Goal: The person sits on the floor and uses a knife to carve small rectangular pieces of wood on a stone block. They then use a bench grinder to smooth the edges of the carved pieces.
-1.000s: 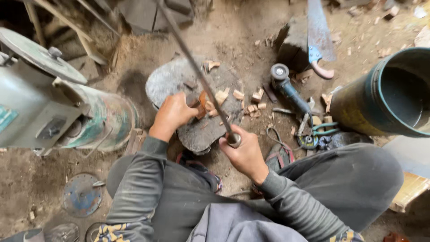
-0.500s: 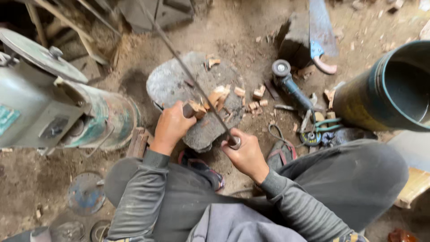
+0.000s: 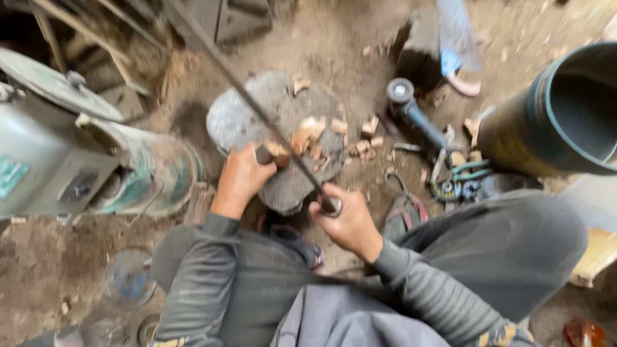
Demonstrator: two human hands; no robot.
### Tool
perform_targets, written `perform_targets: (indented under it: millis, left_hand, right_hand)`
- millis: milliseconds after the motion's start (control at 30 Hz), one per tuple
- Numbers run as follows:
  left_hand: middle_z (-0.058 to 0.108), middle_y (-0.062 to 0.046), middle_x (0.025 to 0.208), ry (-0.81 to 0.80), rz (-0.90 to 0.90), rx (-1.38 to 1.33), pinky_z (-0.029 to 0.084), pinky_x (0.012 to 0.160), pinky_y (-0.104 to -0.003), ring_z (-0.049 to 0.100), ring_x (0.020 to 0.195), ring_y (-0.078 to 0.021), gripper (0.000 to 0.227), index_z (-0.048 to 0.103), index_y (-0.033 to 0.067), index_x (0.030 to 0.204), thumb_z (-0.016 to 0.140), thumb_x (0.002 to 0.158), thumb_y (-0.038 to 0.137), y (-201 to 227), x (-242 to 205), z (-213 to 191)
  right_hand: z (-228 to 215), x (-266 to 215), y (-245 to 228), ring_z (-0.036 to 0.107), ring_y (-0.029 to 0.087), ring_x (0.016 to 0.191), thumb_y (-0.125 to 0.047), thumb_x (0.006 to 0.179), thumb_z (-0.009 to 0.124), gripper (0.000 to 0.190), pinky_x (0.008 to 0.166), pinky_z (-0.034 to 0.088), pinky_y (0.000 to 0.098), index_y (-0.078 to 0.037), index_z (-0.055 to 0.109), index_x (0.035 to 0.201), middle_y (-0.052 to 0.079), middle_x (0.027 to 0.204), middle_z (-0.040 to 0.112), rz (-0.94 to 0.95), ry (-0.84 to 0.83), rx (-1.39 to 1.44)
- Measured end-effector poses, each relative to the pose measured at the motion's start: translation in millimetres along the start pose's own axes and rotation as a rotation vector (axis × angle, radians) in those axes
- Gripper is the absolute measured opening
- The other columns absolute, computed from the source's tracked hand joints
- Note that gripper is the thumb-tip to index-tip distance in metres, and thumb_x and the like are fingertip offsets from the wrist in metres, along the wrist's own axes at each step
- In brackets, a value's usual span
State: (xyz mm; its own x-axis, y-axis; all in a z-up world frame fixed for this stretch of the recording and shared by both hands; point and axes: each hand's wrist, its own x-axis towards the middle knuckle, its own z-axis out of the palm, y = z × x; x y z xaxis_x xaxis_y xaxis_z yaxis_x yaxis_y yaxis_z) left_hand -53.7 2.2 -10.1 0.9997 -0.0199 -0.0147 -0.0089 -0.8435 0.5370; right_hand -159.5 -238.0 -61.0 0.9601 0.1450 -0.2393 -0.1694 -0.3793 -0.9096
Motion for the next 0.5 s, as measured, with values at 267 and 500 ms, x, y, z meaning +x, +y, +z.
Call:
perform_targets:
  millis: [267,500]
  left_hand:
    - [0.071,-0.027,0.091,0.015,0.042,-0.072,0.057,0.077,-0.048,0.070,0.089,-0.0445,0.039,0.072,0.0041,0.104,0.078,0.075,0.028,-1,6,-7]
    - [0.070,-0.028,0.090,-0.017,-0.014,-0.051,0.056,0.076,-0.050,0.069,0.090,-0.0458,0.043,0.071,0.0037,0.107,0.080,0.076,0.033,-4,10,-4]
  right_hand:
    - [1,35,8,0.074,0.031,0.083,-0.025,0.077,0.074,0.048,0.076,0.059,0.0375,0.003,0.069,0.115,0.025,0.086,0.072,-0.024,0.006,-0.216]
    - [-13,2,-33,0.067,0.037,0.069,-0.027,0.083,0.072,0.036,0.070,0.058,0.0401,0.004,0.072,0.102,0.024,0.076,0.070,0.019,-0.034,-0.064]
